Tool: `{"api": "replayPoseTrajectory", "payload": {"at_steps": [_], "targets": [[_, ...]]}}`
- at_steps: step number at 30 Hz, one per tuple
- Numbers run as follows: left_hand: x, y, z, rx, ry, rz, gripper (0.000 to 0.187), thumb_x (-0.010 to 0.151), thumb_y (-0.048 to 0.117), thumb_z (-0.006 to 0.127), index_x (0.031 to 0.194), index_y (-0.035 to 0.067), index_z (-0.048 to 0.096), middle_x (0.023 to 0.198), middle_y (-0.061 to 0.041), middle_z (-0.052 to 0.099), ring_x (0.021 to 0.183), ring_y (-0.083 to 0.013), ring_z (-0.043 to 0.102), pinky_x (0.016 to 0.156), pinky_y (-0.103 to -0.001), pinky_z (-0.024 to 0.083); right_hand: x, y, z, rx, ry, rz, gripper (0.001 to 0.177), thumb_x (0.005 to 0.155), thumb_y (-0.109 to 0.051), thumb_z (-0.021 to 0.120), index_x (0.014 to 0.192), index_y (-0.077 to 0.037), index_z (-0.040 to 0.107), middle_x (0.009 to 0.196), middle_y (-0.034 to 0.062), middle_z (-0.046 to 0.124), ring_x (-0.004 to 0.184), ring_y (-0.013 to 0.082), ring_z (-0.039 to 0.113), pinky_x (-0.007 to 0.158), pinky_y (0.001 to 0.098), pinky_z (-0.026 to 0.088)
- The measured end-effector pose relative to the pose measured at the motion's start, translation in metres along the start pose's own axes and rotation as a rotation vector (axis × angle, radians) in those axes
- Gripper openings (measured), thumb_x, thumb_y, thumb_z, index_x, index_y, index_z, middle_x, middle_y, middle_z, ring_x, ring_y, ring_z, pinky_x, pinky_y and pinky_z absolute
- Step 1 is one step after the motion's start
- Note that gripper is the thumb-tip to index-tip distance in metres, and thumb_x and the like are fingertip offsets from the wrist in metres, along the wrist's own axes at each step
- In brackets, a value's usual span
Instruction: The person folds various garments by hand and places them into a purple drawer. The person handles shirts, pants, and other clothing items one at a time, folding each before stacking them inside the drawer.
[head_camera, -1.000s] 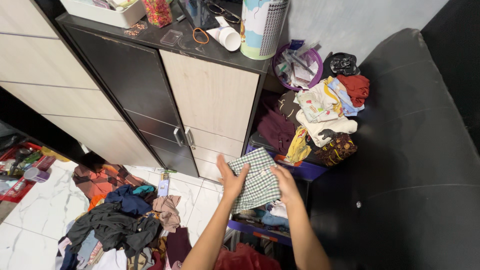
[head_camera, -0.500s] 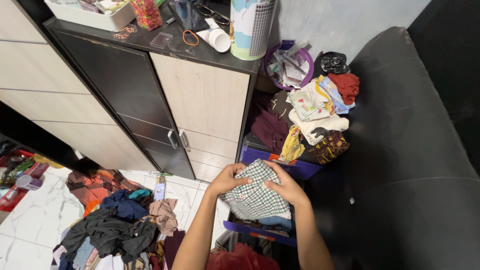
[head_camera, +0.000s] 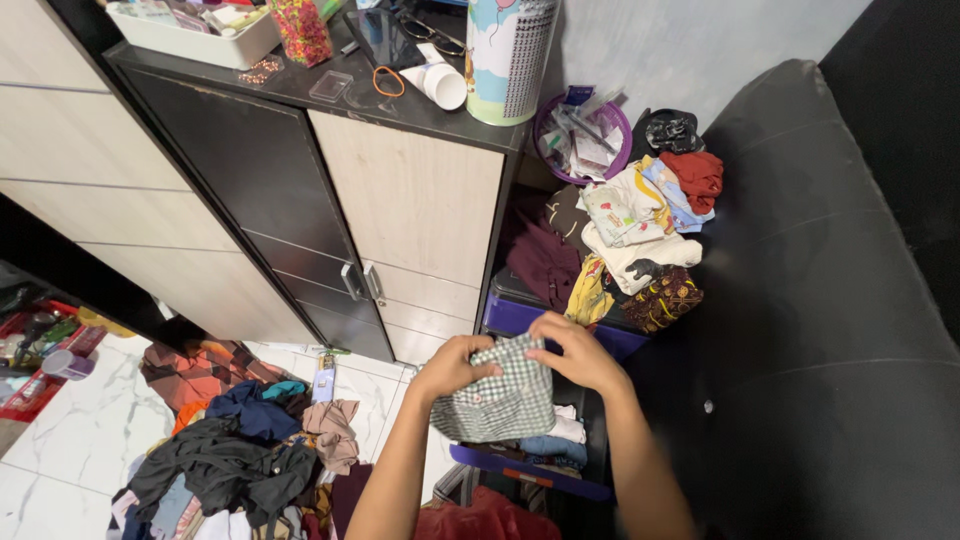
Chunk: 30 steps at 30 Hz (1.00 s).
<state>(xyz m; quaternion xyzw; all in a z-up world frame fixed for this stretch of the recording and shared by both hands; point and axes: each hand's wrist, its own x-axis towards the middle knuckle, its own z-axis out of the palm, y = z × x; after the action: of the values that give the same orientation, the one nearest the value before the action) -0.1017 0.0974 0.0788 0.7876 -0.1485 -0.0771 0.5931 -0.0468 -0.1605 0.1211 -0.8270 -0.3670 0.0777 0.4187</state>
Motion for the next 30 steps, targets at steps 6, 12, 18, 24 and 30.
{"api": "replayPoseTrajectory", "payload": {"at_steps": [6, 12, 18, 24, 30], "targets": [[0.006, -0.038, 0.001, -0.546, 0.204, -0.01, 0.016, 0.087, 0.009, 0.078, 0.1, 0.002, 0.073, 0.091, -0.001, 0.076, 0.08, -0.0075, 0.066, 0.072, -0.024, 0.055, -0.011, 0.046, 0.046, 0.443, 0.221, 0.151, 0.063, 0.081, -0.01, 0.081, 0.135, -0.005, 0.048, 0.13, 0.0102, 0.062, 0.119, 0.0166, 0.058, 0.101, 0.0309, 0.045], [0.007, -0.07, -0.008, -0.619, 0.21, -0.083, 0.012, 0.099, 0.013, 0.069, 0.104, 0.001, 0.068, 0.085, -0.001, 0.071, 0.073, -0.006, 0.058, 0.066, -0.022, 0.046, -0.033, 0.094, 0.079, 0.705, 0.369, 0.221, 0.034, 0.09, 0.004, 0.074, 0.122, 0.004, 0.062, 0.115, 0.0169, 0.069, 0.103, 0.018, 0.065, 0.091, 0.0312, 0.052], [0.008, -0.055, -0.006, -0.765, 0.257, 0.035, 0.009, 0.103, 0.013, 0.061, 0.107, 0.004, 0.061, 0.095, 0.0, 0.071, 0.084, -0.0054, 0.061, 0.075, -0.022, 0.05, -0.045, 0.095, 0.059, 1.379, 0.481, -0.174, 0.029, 0.107, 0.003, 0.062, 0.134, 0.004, 0.05, 0.118, 0.0127, 0.061, 0.112, 0.0194, 0.06, 0.098, 0.0332, 0.049], [0.007, -0.031, -0.006, -0.787, 0.217, -0.009, 0.011, 0.1, 0.013, 0.057, 0.108, 0.007, 0.06, 0.101, -0.002, 0.074, 0.089, -0.0072, 0.066, 0.079, -0.024, 0.054, -0.037, 0.034, 0.053, 0.927, 0.637, 0.006, 0.057, 0.098, -0.026, 0.061, 0.148, -0.01, 0.039, 0.144, 0.015, 0.054, 0.134, 0.0248, 0.054, 0.112, 0.0407, 0.042], [0.013, -0.048, 0.007, -0.479, -0.019, 0.013, 0.012, 0.103, 0.014, 0.062, 0.108, 0.003, 0.061, 0.092, -0.001, 0.069, 0.082, -0.0073, 0.061, 0.072, -0.025, 0.05, -0.032, 0.006, 0.043, 0.17, 0.286, 0.145, 0.053, 0.089, -0.022, 0.074, 0.135, -0.001, 0.057, 0.125, 0.0145, 0.068, 0.116, 0.0219, 0.062, 0.102, 0.0359, 0.047]]}}
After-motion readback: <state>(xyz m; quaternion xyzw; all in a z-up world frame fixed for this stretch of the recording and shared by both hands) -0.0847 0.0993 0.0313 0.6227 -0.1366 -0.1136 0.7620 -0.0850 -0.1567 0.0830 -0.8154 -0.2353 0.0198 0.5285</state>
